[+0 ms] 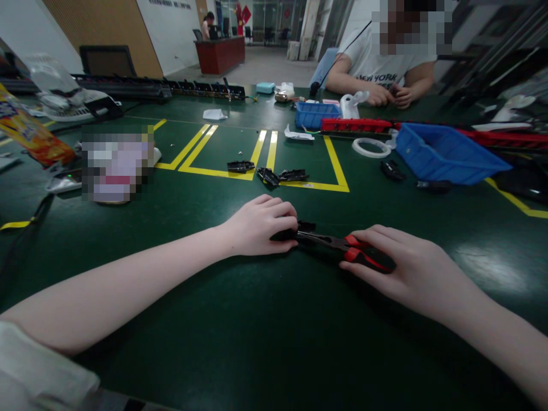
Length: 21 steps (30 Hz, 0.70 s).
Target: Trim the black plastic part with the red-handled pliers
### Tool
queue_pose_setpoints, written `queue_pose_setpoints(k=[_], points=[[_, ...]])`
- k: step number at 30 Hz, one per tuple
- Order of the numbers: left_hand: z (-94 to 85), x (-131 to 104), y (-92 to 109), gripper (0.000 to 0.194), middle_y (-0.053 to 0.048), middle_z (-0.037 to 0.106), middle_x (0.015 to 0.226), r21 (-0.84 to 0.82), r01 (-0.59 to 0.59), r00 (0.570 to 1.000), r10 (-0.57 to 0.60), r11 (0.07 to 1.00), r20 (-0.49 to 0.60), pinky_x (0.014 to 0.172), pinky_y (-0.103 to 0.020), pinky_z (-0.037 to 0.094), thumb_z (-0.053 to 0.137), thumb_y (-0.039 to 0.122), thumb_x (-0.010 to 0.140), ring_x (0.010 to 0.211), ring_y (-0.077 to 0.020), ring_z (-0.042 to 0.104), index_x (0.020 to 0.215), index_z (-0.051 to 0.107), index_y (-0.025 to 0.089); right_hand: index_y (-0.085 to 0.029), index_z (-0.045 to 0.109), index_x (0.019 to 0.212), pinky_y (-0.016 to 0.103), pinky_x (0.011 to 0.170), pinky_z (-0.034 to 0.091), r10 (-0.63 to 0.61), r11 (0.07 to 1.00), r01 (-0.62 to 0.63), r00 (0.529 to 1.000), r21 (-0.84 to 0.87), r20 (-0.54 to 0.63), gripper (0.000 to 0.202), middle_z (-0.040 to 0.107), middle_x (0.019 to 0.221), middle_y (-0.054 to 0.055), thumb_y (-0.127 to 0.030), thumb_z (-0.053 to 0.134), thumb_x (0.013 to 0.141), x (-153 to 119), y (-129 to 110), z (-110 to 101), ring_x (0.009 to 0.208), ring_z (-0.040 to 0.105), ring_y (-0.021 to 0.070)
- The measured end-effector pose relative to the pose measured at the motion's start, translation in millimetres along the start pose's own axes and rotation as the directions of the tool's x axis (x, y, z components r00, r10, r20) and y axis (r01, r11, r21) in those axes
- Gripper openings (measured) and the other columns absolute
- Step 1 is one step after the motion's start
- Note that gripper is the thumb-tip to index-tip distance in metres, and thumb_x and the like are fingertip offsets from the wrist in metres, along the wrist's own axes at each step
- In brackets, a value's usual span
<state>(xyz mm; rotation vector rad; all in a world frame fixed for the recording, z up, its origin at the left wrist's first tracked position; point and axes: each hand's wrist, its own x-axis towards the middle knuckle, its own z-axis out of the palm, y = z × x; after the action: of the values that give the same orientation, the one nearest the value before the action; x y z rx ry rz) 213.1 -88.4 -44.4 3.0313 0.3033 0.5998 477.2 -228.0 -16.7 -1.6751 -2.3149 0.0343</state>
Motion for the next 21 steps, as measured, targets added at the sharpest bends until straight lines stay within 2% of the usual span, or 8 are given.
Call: queue_pose_setpoints(k=[6, 9, 14, 21], points=[[0.5, 0.4, -1.0, 0.019, -0.008, 0.066, 0.121, -0.075, 0.026, 0.999, -0.028, 0.997, -0.019, 0.098, -0.041, 0.045, 0.062, 0.033, 0.096, 0.112, -0.0236, 0.061, 0.108, 0.067, 0.019, -0.021, 0.068, 0.105, 0.036, 0.059, 0.055, 0.014, 0.999, -0.014, 1.000, 0.029, 0.006, 0.040, 0.071, 0.094, 0.011, -0.057, 0.056, 0.090, 1.5, -1.6, 2.3, 0.074, 0.067, 0.0239], [0.9, 0.8, -1.8, 0.020, -0.008, 0.065, 0.123, -0.115, 0.027, 1.000, -0.026, 0.993, 0.007, 0.096, -0.040, 0.046, 0.061, 0.029, 0.097, 0.111, -0.0230, 0.061, 0.113, 0.067, 0.019, -0.021, 0.068, 0.107, 0.036, 0.060, 0.055, 0.014, 0.999, -0.015, 1.000, 0.045, 0.013, 0.040, 0.071, 0.096, 0.011, -0.056, 0.057, 0.090, 1.7, -0.5, 5.1, 0.075, 0.067, 0.0238], [-0.4, 1.3, -2.1, 0.017, -0.008, 0.064, 0.122, -0.147, 0.019, 0.999, -0.015, 0.989, 0.029, 0.094, -0.038, 0.047, 0.061, 0.025, 0.097, 0.110, -0.0227, 0.061, 0.110, 0.068, 0.018, -0.021, 0.068, 0.108, 0.037, 0.062, 0.056, 0.028, 0.998, -0.029, 0.999, 0.052, 0.020, 0.042, 0.071, 0.097, 0.011, -0.057, 0.056, 0.090, 1.7, -0.4, 5.4, 0.077, 0.068, 0.0243], [-1.6, 0.6, -2.3, 0.018, -0.008, 0.065, 0.122, -0.139, 0.012, 0.999, -0.006, 0.990, 0.043, 0.093, -0.038, 0.050, 0.060, 0.024, 0.097, 0.108, -0.0225, 0.064, 0.112, 0.069, 0.019, -0.021, 0.067, 0.109, 0.040, 0.064, 0.056, 0.064, 0.998, -0.064, 0.998, -0.006, -0.009, 0.045, 0.071, 0.099, 0.012, -0.059, 0.055, 0.091, 0.6, 8.8, 5.9, 0.082, 0.069, 0.0271]])
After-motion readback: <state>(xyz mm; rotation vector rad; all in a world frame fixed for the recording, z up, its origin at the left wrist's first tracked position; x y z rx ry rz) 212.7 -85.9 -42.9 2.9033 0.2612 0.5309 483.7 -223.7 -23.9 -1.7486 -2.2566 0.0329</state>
